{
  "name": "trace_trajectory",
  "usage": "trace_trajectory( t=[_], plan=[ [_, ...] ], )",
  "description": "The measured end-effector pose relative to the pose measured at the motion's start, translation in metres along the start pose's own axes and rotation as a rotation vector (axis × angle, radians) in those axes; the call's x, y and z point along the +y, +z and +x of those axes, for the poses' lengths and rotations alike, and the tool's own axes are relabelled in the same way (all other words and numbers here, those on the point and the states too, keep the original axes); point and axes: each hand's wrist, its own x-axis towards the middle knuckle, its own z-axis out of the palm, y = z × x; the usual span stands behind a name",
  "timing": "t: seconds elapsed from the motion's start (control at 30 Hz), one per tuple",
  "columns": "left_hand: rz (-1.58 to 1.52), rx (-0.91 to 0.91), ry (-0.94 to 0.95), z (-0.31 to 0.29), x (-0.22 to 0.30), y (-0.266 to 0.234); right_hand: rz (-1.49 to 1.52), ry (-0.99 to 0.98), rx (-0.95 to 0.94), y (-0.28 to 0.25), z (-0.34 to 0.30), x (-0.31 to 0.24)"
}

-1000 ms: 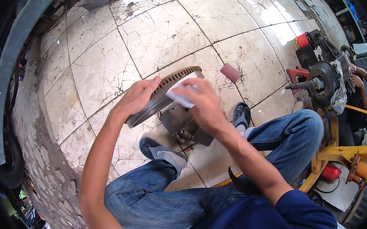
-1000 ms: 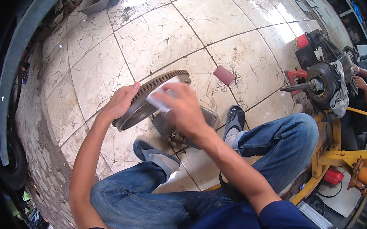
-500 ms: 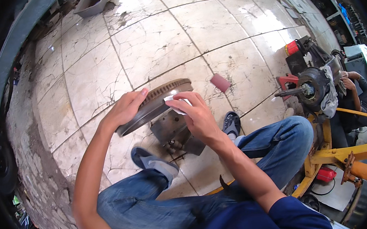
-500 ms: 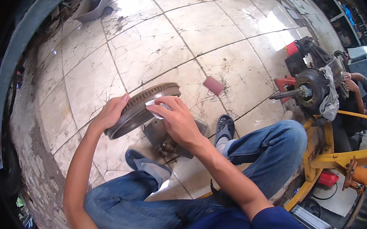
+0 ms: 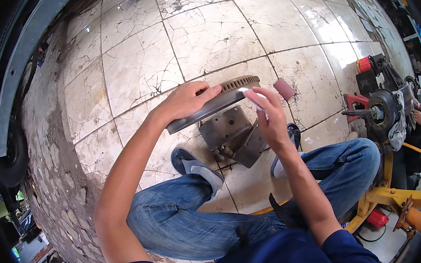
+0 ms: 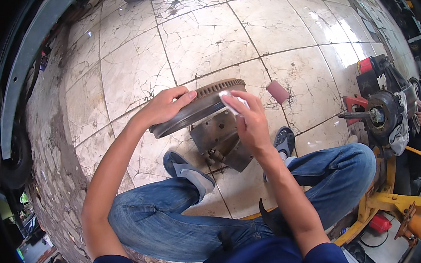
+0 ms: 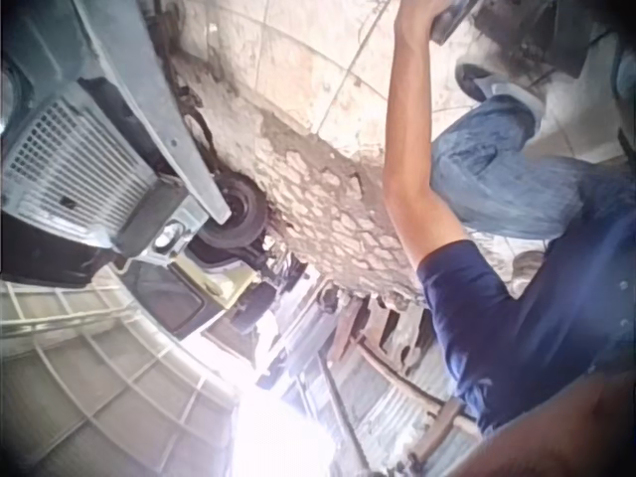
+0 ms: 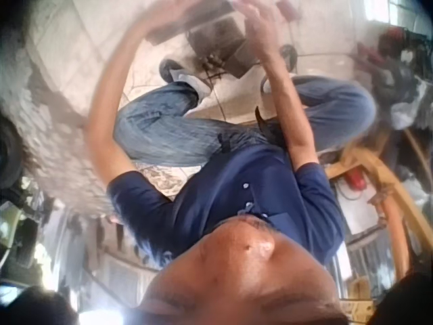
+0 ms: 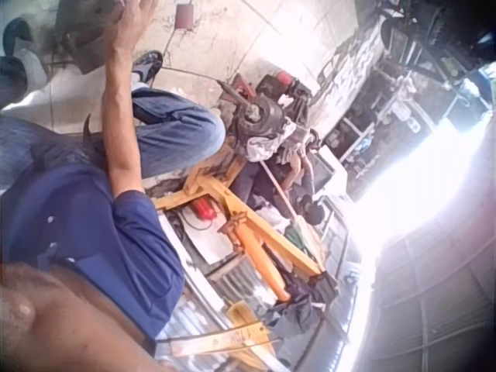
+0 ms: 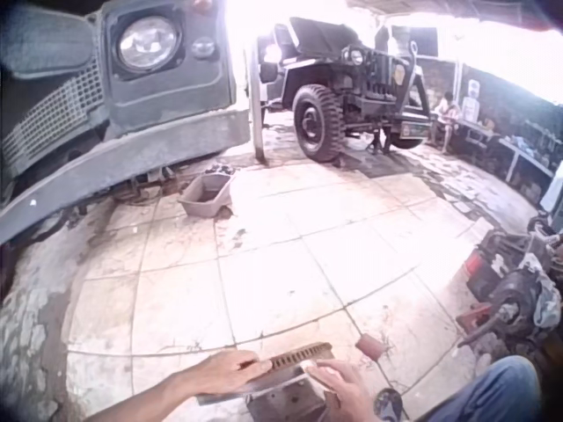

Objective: The person sits on the floor and cleans a large metal gear using a white cloth and a wire brush. They wipe the gear's surface and then scrub the teeth with the brush, repeating the process.

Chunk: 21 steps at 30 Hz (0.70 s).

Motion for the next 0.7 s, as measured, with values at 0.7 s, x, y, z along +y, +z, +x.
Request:
trace_trajectory(
  t=[0.7],
  plan=[
    [-0.007, 0.207, 0.258, 0.017, 0.006, 0.026, -0.180, -0.216, -0.049, -0.006, 0.008, -0.006]
  ],
)
